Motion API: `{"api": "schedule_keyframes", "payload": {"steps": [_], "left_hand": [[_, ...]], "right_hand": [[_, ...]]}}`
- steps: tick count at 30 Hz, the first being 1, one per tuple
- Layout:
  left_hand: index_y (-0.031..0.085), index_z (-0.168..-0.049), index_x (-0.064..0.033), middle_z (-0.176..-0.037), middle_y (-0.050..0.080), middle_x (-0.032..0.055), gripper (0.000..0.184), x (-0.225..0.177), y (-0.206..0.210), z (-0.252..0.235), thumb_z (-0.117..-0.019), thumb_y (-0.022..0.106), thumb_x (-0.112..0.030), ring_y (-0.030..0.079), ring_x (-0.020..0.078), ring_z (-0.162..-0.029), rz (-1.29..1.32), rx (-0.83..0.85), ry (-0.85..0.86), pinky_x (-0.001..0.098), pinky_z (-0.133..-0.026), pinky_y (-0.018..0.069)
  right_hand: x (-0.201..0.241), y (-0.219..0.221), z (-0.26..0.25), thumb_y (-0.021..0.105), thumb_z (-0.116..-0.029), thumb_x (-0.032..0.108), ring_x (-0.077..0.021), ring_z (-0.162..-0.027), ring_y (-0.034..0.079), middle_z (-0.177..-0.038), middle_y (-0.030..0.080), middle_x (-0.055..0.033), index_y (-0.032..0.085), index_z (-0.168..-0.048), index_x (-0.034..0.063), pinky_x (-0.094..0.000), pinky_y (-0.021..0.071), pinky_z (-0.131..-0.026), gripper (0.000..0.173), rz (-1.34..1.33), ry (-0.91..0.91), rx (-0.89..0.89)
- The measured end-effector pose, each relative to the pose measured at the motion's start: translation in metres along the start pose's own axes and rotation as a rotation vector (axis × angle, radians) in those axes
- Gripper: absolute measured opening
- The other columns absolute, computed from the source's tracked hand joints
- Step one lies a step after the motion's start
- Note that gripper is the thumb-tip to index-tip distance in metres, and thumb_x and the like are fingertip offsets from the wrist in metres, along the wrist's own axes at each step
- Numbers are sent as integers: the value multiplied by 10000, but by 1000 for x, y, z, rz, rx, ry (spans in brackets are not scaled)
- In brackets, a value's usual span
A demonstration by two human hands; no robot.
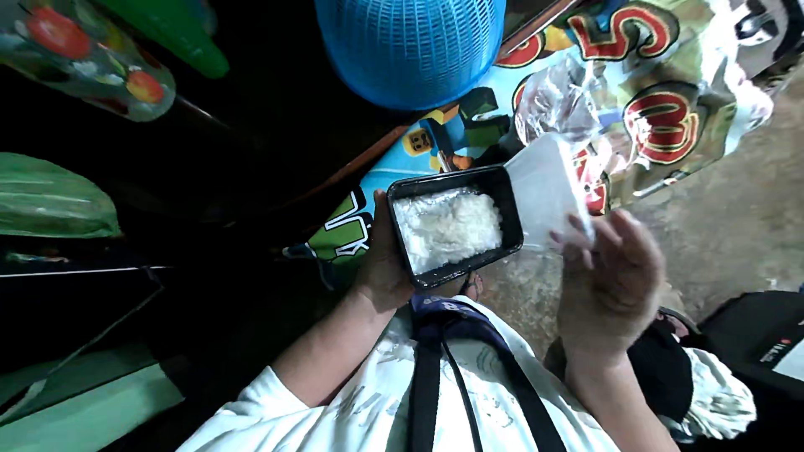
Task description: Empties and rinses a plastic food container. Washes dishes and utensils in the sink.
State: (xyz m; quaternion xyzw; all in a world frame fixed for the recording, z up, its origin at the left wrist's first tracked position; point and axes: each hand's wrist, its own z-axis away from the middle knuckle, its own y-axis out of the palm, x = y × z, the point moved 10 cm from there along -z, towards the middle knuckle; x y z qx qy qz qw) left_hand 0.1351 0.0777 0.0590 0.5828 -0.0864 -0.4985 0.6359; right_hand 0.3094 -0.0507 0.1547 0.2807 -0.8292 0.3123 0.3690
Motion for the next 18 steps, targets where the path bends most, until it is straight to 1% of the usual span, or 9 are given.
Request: {"api": "schedule_keyframes", "payload": {"steps": [1, 3, 6, 9, 11, 13, 15, 16, 18], "left_hand": [[641, -1307, -233, -1200, 715, 53, 725, 1, -2, -1, -983, 252, -752, 693, 198, -1112, -18, -35, -6, 425, -890, 614], [631, -1321, -243, -1218, 710, 47, 722, 0, -8, -4, -983, 247, -754, 685, 209, -1133, -49, -101, 6, 448, -913, 603], [623, -1323, -268, -1213, 709, 36, 759, 0, -16, -7, -940, 260, -813, 687, 207, -1110, -147, -159, 32, 451, -875, 607], [598, -1368, -278, -1253, 693, 50, 818, 1, -18, -8, -854, 371, -874, 670, 235, -1152, -124, -107, 20, 486, -906, 592], [625, -1340, -252, -1221, 708, 63, 809, -1, -19, -8, -818, 485, -855, 686, 229, -1128, -60, -32, 26, 458, -914, 598], [628, -1341, -218, -1235, 700, 96, 787, -4, -23, -7, -827, 552, -809, 683, 252, -1134, 30, 63, 34, 477, -930, 592], [620, -1355, -194, -1261, 686, 126, 801, -12, -27, -3, -827, 574, -794, 677, 288, -1146, 73, 131, 60, 522, -929, 588], [611, -1368, -193, -1281, 677, 133, 810, -17, -29, -1, -822, 587, -791, 671, 303, -1159, 78, 156, 72, 547, -925, 586], [588, -1398, -184, -1319, 655, 154, 828, -28, -31, 6, -820, 608, -777, 662, 332, -1176, 97, 202, 93, 573, -922, 583]], "right_hand": [[4, 5, 0, 620, -1023, 79, -175, -1162, 685, -1363, 649, -30, 513, -1465, 200, -389, 607, -966, 471, 78, -47, 17], [9, 15, 2, 613, -1018, 72, -181, -1101, 697, -1298, 674, -92, 537, -1440, 142, -385, 605, -923, 435, 225, -99, 50], [19, 34, 3, 607, -1019, 82, -204, -1159, 688, -1287, 699, -95, 597, -1356, 87, -397, 584, -980, 337, 342, -178, 126], [26, 44, 1, 612, -1016, 82, -190, -1167, 689, -1255, 728, -62, 654, -1302, 94, -364, 572, -1000, 290, 406, -242, 117], [17, 40, -5, 602, -1021, 85, -178, -1125, 707, -1224, 739, -61, 665, -1290, 100, -363, 585, -973, 276, 412, -212, 62], [-8, 29, -12, 608, -1014, 71, -167, -1029, 721, -1174, 735, -93, 660, -1304, 69, -368, 611, -894, 294, 321, -68, -14], [-46, 18, -16, 592, -1011, 32, -162, -1033, 716, -1234, 704, -97, 597, -1363, 24, -355, 621, -882, 353, 33, 169, -113], [-67, 15, -15, 564, -1016, 29, -175, -1039, 714, -1258, 692, -79, 551, -1398, 50, -360, 624, -865, 383, -167, 316, -174], [-105, 15, -4, 533, -1038, 69, -200, -956, 724, -1243, 689, -65, 521, -1413, 147, -379, 631, -762, 383, -480, 622, -329]]}}
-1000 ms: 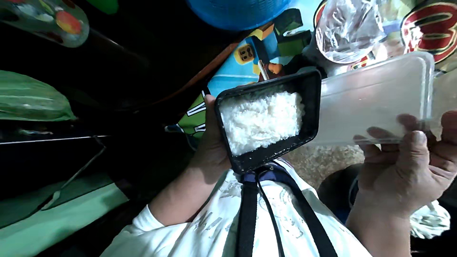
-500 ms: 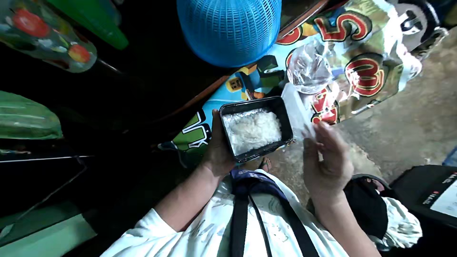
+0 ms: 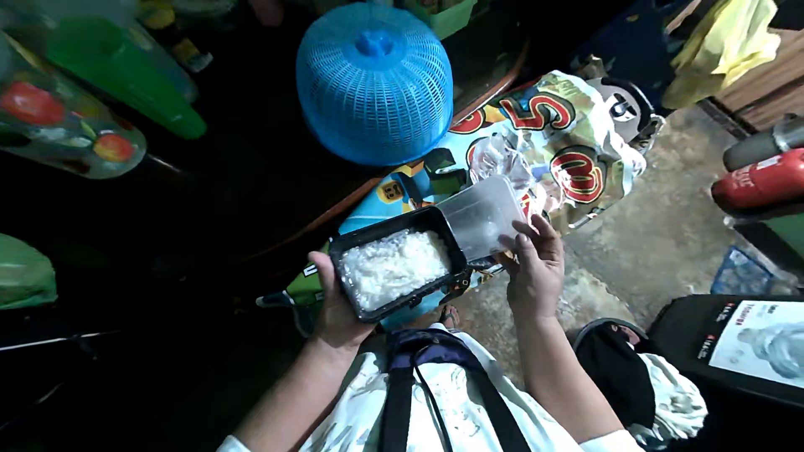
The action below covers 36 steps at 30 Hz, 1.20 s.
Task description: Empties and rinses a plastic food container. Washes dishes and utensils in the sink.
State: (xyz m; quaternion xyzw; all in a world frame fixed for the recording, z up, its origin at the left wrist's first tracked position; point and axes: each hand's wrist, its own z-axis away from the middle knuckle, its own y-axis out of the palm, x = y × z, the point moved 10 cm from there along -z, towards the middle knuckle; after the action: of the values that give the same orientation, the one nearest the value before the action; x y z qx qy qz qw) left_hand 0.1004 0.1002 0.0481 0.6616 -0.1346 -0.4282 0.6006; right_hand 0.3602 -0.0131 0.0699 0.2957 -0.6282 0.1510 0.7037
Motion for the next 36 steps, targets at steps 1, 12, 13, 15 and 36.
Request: {"api": "schedule_keyframes", "payload": {"steps": [1, 12, 13, 15, 36], "left_hand": [[578, -1407, -178, -1324, 650, 163, 839, -6, 1, 3, -817, 615, -773, 662, 341, -1174, 0, 8, 19, 570, -913, 587], [615, -1330, -131, -1250, 681, 144, 562, 3, 51, -33, -891, 742, -459, 673, 312, -1153, -99, 33, 157, 579, -950, 571], [641, -1291, -138, -1214, 704, 119, 522, 14, 64, -40, -891, 743, -457, 690, 275, -1125, -150, 29, 150, 537, -942, 587], [703, -1207, -178, -1134, 746, 55, 444, 40, 96, -60, -877, 744, -470, 729, 190, -1046, -251, 15, 135, 430, -866, 634], [657, -1245, -141, -1209, 692, 180, 671, 392, 255, -305, -706, 872, -479, 687, 383, -1106, -81, 47, -331, 671, -899, 554]], "right_hand": [[-13, -5, -1, 523, -1048, 73, -209, -901, 725, -1233, 689, -69, 524, -1410, 172, -387, 630, -721, 375, -103, 121, -68], [10, -64, -17, 530, -1033, 73, -239, -981, 715, -1249, 676, -86, 502, -1451, 219, -455, 628, -808, 444, -318, 184, -88], [19, -80, -20, 565, -1011, 80, -233, -971, 715, -1232, 678, -92, 467, -1478, 207, -439, 632, -797, 494, -279, 150, -84], [42, -122, -28, 612, -967, 46, -233, -952, 712, -1214, 667, -126, 398, -1511, 120, -411, 633, -754, 589, -259, 69, -132], [134, -522, -99, 426, -956, -114, -185, -805, 725, -989, 664, -58, 484, -1226, 85, -404, 655, -737, 340, -508, -171, -907]]}}
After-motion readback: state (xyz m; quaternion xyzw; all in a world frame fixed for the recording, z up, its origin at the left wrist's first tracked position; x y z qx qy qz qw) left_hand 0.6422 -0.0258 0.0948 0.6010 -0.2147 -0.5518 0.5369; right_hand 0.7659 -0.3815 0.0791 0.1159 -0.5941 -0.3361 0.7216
